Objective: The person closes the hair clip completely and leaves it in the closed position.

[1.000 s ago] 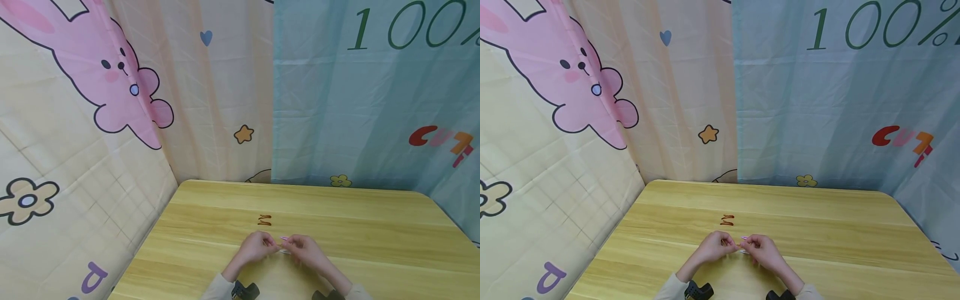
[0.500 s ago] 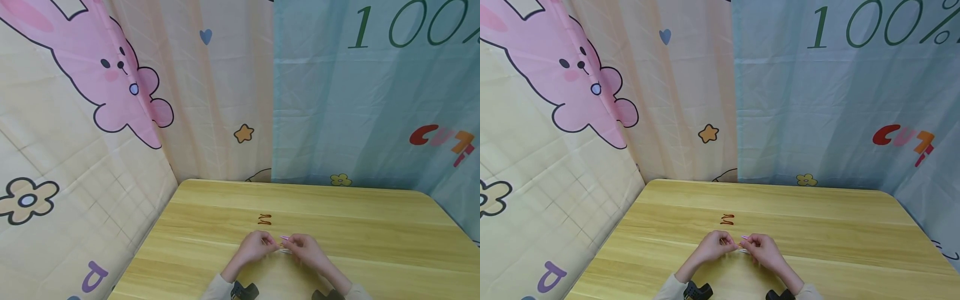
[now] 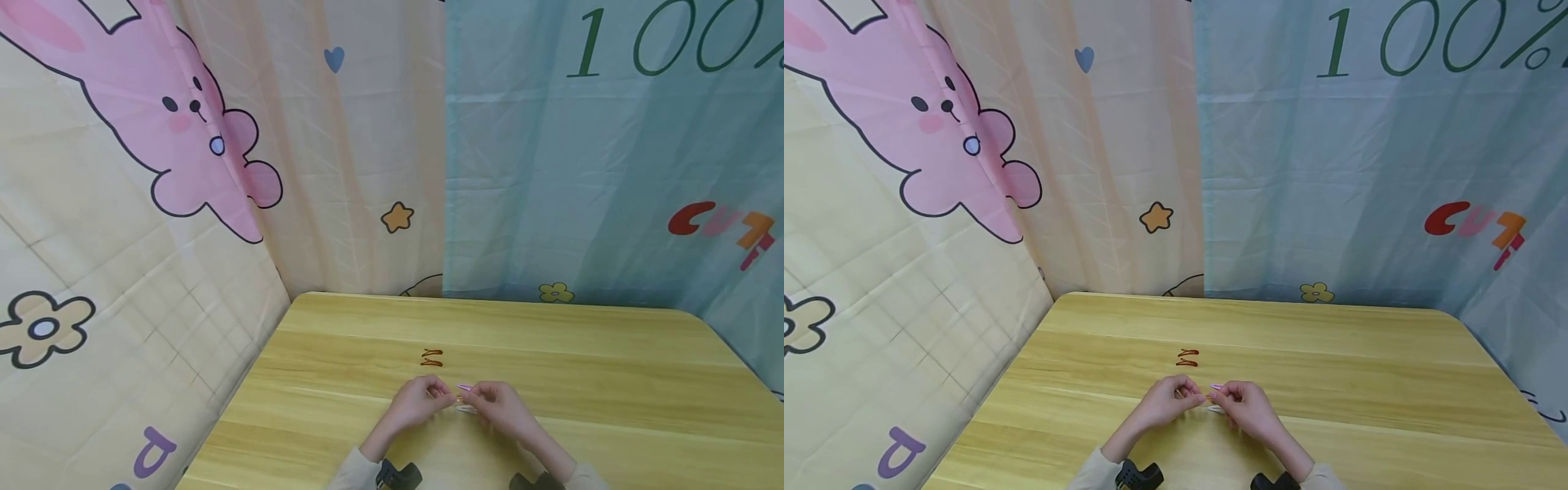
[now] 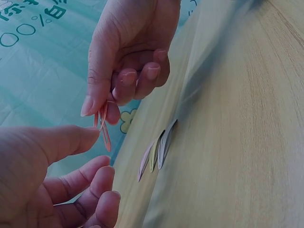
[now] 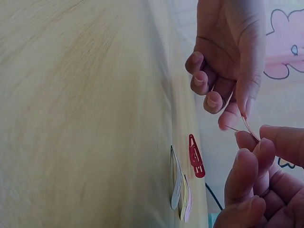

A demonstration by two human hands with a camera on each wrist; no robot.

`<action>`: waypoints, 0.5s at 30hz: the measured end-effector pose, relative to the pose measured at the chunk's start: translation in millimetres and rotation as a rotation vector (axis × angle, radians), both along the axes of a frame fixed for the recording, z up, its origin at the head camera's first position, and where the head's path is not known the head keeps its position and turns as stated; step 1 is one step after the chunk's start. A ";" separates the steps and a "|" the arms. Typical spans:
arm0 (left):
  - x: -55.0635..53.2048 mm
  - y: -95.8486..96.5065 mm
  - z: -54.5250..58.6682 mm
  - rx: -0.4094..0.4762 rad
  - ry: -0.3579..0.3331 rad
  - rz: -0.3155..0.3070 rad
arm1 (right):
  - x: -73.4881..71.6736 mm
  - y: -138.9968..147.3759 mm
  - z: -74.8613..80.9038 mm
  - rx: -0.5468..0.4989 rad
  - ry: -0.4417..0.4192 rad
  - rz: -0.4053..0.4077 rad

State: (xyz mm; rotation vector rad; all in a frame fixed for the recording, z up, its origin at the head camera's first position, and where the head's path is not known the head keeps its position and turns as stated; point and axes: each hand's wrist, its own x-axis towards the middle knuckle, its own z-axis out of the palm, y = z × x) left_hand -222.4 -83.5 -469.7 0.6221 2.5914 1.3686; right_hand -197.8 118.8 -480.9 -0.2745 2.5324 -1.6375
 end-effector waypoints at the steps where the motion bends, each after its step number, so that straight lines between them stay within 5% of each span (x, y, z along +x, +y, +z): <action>1: 0.1 0.2 -0.2 -0.001 -0.001 -0.003 | 0.2 0.0 0.3 -0.001 0.000 0.003; 15: -1.8 1.4 -2.8 0.008 -0.023 -0.088 | 1.4 -0.2 2.6 -0.025 -0.009 0.041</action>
